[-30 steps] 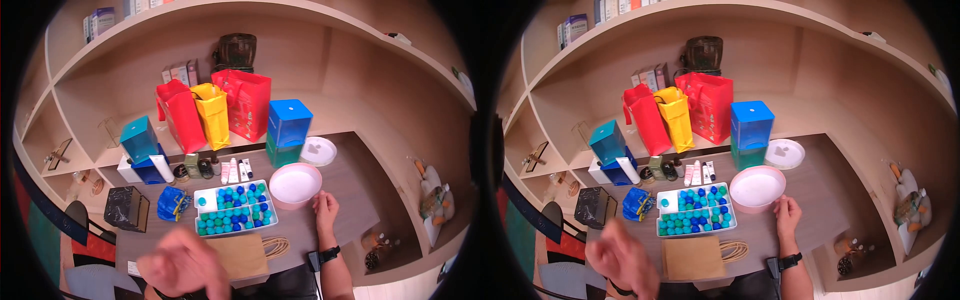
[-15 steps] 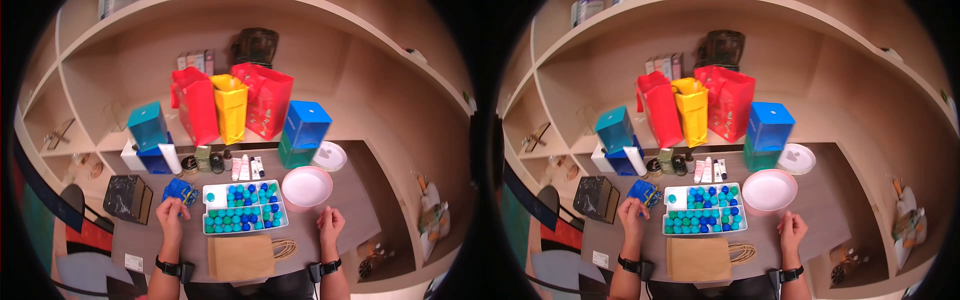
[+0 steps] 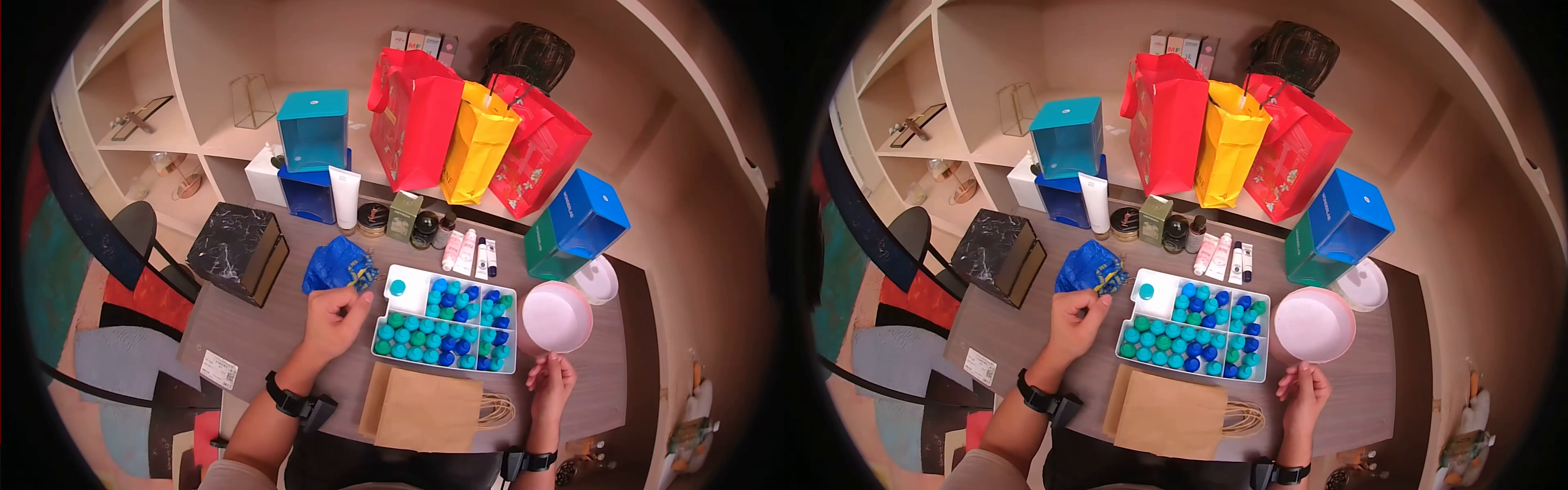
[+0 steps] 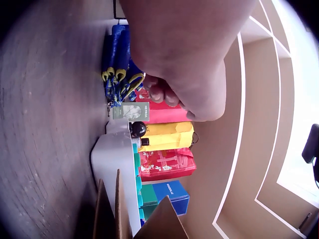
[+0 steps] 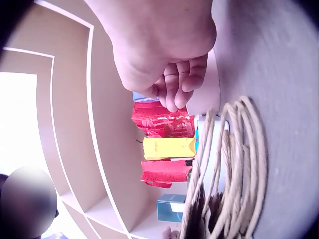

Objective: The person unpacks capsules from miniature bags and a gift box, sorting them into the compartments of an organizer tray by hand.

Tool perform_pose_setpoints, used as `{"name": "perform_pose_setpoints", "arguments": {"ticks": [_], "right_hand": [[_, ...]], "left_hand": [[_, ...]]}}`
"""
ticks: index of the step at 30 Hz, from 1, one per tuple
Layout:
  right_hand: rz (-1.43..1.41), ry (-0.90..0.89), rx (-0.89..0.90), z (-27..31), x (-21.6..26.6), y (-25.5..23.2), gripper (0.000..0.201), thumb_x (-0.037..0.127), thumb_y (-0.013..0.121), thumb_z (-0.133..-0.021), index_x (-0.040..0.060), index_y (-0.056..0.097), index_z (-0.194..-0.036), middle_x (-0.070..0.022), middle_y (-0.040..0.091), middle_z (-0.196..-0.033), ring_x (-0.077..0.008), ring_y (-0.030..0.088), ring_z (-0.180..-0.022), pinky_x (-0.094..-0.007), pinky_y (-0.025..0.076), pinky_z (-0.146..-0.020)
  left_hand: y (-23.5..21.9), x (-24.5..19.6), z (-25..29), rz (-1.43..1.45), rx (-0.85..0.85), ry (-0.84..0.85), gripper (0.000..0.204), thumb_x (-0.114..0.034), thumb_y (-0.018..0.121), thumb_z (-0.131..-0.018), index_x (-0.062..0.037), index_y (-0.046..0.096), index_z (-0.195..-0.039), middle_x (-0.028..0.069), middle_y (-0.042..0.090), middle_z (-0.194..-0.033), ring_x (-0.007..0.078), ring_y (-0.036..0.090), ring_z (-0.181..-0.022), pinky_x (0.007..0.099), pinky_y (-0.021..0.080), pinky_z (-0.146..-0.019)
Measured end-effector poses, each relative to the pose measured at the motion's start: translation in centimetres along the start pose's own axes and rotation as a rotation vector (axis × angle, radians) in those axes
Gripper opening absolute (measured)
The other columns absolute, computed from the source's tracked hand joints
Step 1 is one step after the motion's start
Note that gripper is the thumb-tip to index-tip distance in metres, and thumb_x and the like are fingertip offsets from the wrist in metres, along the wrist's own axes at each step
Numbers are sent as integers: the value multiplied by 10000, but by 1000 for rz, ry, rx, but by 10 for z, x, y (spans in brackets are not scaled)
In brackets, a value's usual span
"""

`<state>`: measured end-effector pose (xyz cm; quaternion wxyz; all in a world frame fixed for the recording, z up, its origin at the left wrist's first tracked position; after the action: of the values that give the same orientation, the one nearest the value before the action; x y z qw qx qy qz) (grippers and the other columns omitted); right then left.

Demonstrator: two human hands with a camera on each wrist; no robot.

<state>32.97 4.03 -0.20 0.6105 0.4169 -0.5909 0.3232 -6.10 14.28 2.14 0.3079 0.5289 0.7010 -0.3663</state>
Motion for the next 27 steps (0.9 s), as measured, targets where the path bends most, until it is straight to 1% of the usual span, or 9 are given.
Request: {"name": "perform_pose_setpoints", "arguments": {"ticks": [12,15,17,19,21,22,23,25,27], "right_hand": [[249,-67,-14,4,-9,-1,323,253,622,-1059,20,675,-842,-30,652,-655,-66,541,-509,-206,382,-467],[225,-90,-18,8,-10,-5,300,256,631,-1051,24,674,-866,-36,654,-687,-68,553,-528,-213,385,-450],[-47,-133,-284,20,-4,-11,275,253,633,-1045,36,660,-877,-45,642,-719,-70,543,-528,-222,385,-421],[-29,-179,-357,51,6,-37,275,238,623,-1044,55,622,-839,-48,623,-730,-78,525,-518,-225,383,-398],[178,-180,-206,94,18,-76,335,244,609,-1047,72,551,-765,-69,639,-742,-91,530,-511,-229,406,-396],[320,-242,-209,112,11,-98,362,248,603,-1052,107,498,-735,-1,479,-573,-71,429,-425,-231,298,-379],[541,-342,-131,131,10,-119,355,225,612,-1044,92,511,-731,-30,507,-522,-83,460,-393,-241,334,-372],[622,-260,-52,173,-2,-168,347,228,652,-1018,64,542,-732,-79,563,-492,-106,548,-410,-251,410,-391],[1388,-67,421,221,-9,-185,226,149,667,-928,60,623,-725,-124,637,-622,-264,643,-504,-410,504,-462]], "left_hand": [[1,-7,0,-12,-16,27,401,-54,705,-948,-1,499,-608,23,468,-526,71,400,-481,299,292,-459],[1,5,4,326,-53,-235,427,-99,656,-1018,-59,508,-620,-43,526,-560,41,430,-490,244,315,-471],[0,4,3,397,-75,-270,428,-115,650,-1024,-65,511,-623,-32,528,-557,44,445,-486,239,327,-469],[-3,5,0,464,-124,-304,430,-131,644,-1031,-70,514,-626,-21,530,-553,47,460,-481,235,339,-467],[-4,3,0,497,-134,-315,433,-155,634,-1039,-72,516,-631,-8,532,-551,54,471,-476,236,351,-465],[-4,0,-1,503,-147,-324,433,-155,634,-1039,-72,516,-631,-8,532,-551,54,471,-476,236,351,-465],[-5,-5,-1,506,-156,-321,431,-138,616,-1038,-69,498,-629,14,525,-545,84,475,-465,255,368,-456],[-6,-12,0,514,-157,-335,429,-121,598,-1037,-66,481,-628,35,517,-539,114,478,-454,273,386,-447],[-7,-16,-1,538,-171,-297,421,-113,599,-1034,-61,485,-632,40,513,-540,123,482,-455,276,395,-450]]}}
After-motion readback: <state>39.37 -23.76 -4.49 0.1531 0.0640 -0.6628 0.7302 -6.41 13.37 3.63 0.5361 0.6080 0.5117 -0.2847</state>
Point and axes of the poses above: each hand's wrist, its own z-axis away from the middle knuckle, its own y-axis out of the palm, x = y × z, the point moved 2 cm from there along -z, towards the middle knuckle
